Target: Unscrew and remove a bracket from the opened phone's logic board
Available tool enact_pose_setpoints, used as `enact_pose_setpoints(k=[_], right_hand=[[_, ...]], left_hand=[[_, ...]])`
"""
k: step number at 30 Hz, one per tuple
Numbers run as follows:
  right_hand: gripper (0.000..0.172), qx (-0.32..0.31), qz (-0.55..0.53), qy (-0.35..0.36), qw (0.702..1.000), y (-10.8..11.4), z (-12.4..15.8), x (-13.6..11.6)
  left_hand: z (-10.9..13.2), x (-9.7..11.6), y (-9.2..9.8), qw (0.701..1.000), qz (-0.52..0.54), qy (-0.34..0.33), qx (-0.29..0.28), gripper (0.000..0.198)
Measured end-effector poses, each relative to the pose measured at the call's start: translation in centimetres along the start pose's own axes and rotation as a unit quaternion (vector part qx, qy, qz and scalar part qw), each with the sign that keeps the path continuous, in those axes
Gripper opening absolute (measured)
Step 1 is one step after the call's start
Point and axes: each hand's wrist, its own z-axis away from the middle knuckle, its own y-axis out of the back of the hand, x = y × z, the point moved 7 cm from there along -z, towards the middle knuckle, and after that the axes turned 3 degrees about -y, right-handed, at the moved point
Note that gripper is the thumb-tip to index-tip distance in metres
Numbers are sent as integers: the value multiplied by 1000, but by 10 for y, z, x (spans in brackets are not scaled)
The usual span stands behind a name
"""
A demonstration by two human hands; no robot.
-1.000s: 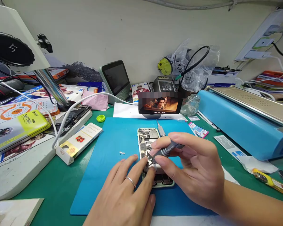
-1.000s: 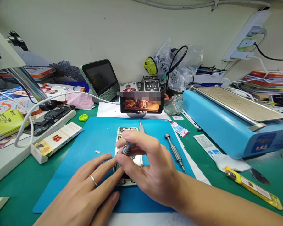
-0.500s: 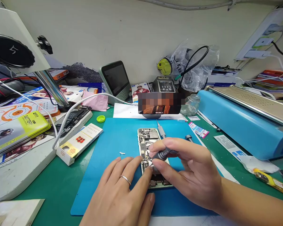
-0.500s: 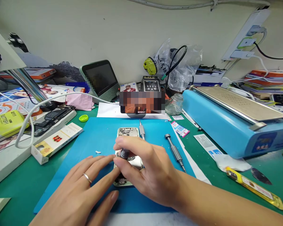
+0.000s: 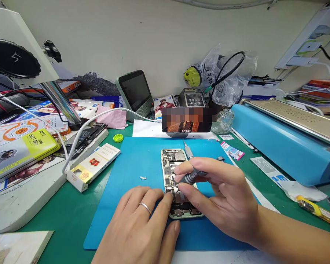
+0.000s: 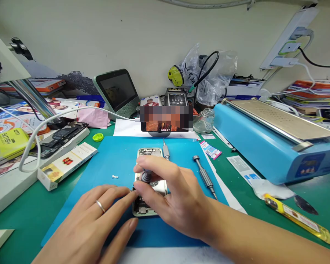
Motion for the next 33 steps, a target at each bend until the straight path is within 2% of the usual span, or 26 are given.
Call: enact_pose_setpoints(k=[6,10,14,16,18,21,24,33], right_hand=[[61,-2,-6,-4,1000,2,-1,1],[49,-8,8,-23,1000,2,-2,2],[44,0,11,-37,999,4,-4,2],[36,-2,14,-53,999,3,-6,4],[31,-4,19,-63,998,3,-6,6],[49,10,10,-51,999,3,-4,7],[65,13,-9,-50,999,2,-1,10],[70,1,-23,-50,998,4,3,9]], left_hand=[[5,-5,15,1000,3,21,20,34],[24,-22,23,993,-16,114,37,35],[39,-38,26,985,-43,167,10,38],[40,-44,29,985,-54,166,2,38],[37,-45,33,989,-57,136,1,36],[31,-44,36,993,-59,101,-5,33],[28,-44,38,991,-72,112,-9,35],[26,-43,35,992,-49,114,-29,35]])
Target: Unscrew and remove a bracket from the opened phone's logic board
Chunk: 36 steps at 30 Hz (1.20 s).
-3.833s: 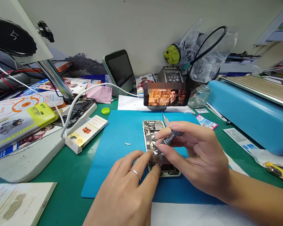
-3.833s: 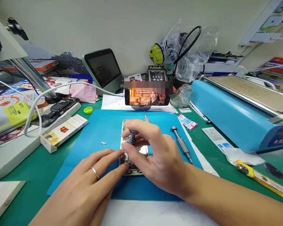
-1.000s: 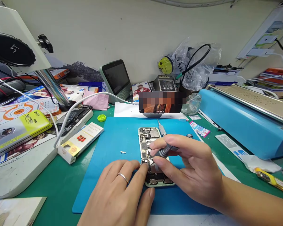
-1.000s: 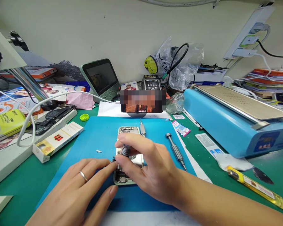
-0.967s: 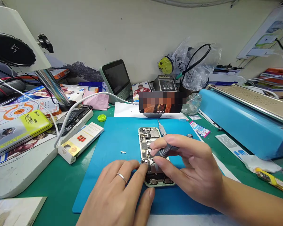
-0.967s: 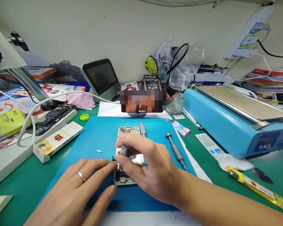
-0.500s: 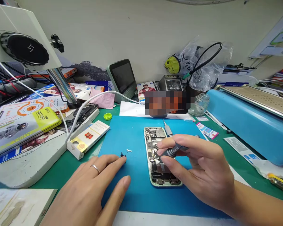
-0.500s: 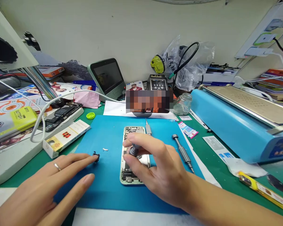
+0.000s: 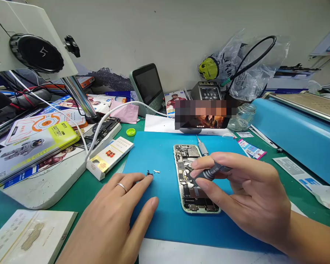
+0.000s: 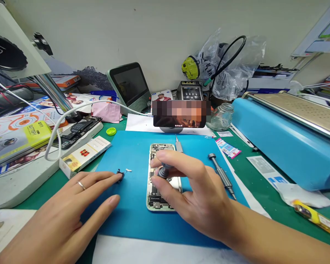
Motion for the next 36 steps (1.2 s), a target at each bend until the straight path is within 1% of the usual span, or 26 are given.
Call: enact_pose_setpoints(k=[7,12,13,15,17,18,21,24,27,36], right_hand=[[73,6,4,9,1000,-1,0,-1],[68,-2,3,6,1000,-2,-2,-1],[64,-3,6,3,1000,-1,-3,-1],[50,-5,21,-8,1000,-1,-5,-2],[34,-8,38,-22,999,0,-7,-2],[29,-8,42,-26,999,0,-7,-2],[27,-3,41,-27,999,0,-8,-3],[28,-3,40,-35,999,-2,-8,-2],[29,-4,34,-32,999,-3,-8,-2],[26,-13,46,-42,998,-2,-8,-1]], left_hand=[[3,-3,-4,1000,15,19,-11,38],[-13,4,1,996,54,63,32,47],[-18,6,3,996,55,64,37,49],[-24,10,5,996,55,60,41,51],[-26,11,5,996,56,55,40,51],[-24,10,5,996,55,53,38,51],[-13,6,1,998,45,36,19,47],[0,4,-5,1000,23,-4,-7,39],[7,2,-7,999,7,-25,-21,38],[6,0,-18,997,14,19,-76,43]])
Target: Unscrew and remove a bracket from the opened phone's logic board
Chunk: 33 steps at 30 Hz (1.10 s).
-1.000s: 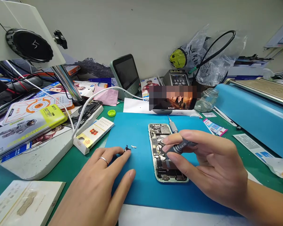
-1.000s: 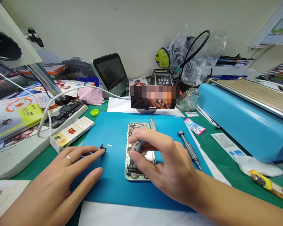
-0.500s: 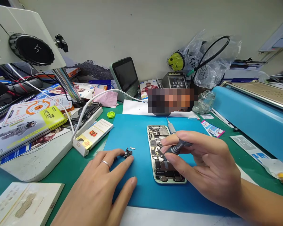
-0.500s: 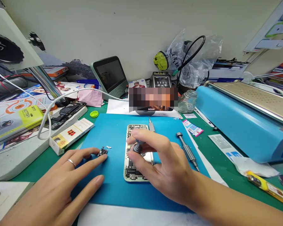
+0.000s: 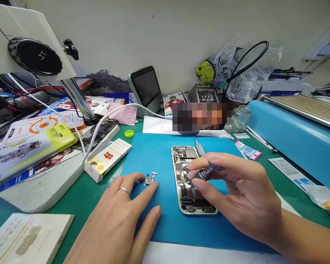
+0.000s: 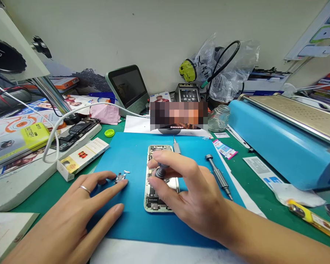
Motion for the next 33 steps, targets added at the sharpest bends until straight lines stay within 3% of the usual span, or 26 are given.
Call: enact_pose_setpoints(k=[11,20,33], right_hand=[[29,-5,-7,15,1000,-1,1,-2],[34,-1,-3,17,1000,-2,1,-2],[30,-2,-4,5,1000,-2,0,-1]], left_hand=[[5,-15,-6,998,-1,58,-3,46],[3,-15,-7,996,14,85,-1,48],[6,-14,-2,998,-6,65,10,42]])
